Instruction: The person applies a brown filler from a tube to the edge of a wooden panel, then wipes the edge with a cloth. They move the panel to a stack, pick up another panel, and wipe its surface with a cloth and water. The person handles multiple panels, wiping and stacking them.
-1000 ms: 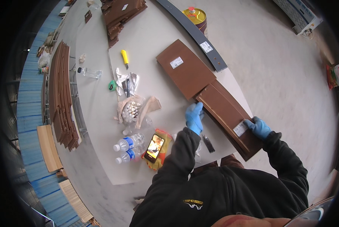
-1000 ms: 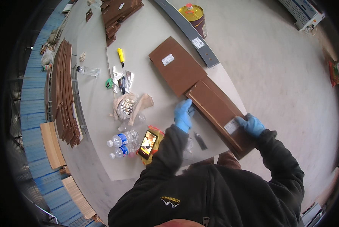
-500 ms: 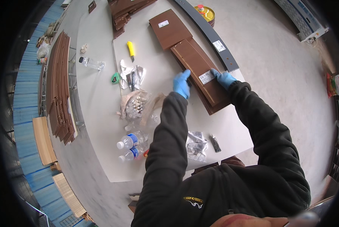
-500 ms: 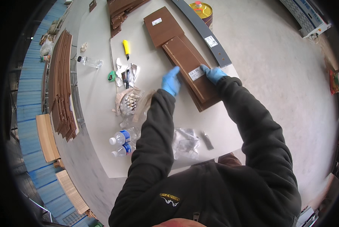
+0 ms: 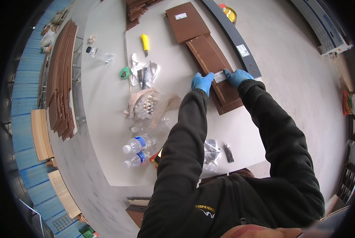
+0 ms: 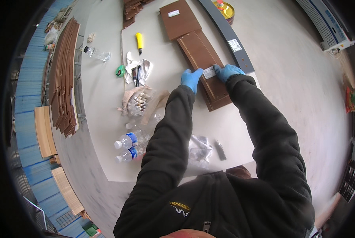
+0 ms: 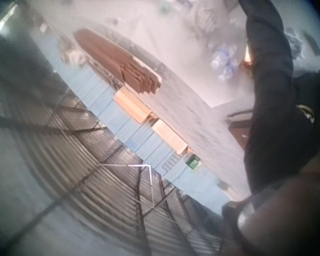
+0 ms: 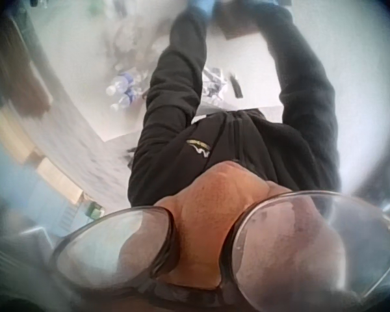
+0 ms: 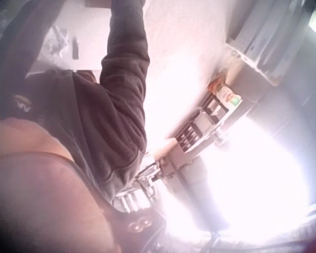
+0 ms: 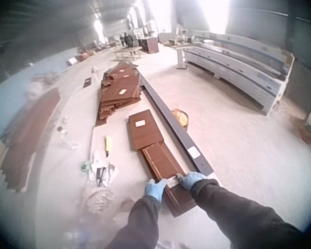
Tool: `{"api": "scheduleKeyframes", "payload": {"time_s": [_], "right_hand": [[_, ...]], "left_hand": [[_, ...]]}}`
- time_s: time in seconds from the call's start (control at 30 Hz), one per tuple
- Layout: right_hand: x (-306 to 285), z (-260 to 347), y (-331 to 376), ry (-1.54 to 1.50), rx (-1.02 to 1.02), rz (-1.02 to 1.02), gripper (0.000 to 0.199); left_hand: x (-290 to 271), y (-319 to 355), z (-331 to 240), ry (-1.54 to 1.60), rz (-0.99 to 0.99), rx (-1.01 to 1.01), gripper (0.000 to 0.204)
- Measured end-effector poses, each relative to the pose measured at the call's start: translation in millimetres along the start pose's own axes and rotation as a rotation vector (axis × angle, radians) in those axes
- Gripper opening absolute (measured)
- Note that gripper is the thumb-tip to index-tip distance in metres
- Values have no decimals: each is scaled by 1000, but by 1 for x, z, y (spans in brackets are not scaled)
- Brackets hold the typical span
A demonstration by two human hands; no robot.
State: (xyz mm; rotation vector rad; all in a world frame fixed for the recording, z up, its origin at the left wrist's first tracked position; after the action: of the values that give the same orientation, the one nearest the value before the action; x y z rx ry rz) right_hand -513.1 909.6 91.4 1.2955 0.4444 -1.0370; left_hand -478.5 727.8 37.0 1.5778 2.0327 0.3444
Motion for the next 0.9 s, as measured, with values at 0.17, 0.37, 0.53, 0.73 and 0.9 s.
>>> {"api": "scheduleKeyframes", "payload": {"time_s": [0.17, 0.37, 0.53, 0.73, 0.9], "right_hand": [[-6, 13, 16, 250, -96, -29, 62], [6, 2, 39, 331, -138, -57, 44], [-14, -7, 63, 282, -285, -335, 35], [-62, -16, 156, 43, -750, -744, 25], [25, -40, 273, -290, -1304, -346, 28]], "left_hand": [[0, -25, 17, 8, 98, 76, 82], [-22, 41, -3, 350, 13, 104, 84], [-50, 197, 15, 622, 81, 192, 64], [-60, 373, 130, 538, 95, 32, 53], [-60, 484, 190, 545, 39, -103, 42]]}}
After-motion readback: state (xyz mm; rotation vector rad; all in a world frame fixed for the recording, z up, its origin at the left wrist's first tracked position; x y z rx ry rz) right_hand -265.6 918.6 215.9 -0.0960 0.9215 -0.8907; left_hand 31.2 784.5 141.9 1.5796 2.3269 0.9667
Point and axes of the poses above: each hand's wrist, its own y-axis away from the middle knuckle, its own x-axis out of the palm, z = x × y, the point moved 1 cm from there along -y, towards the middle knuckle, and after that the axes turned 2 degrees about -y, right-handed, at the moved point
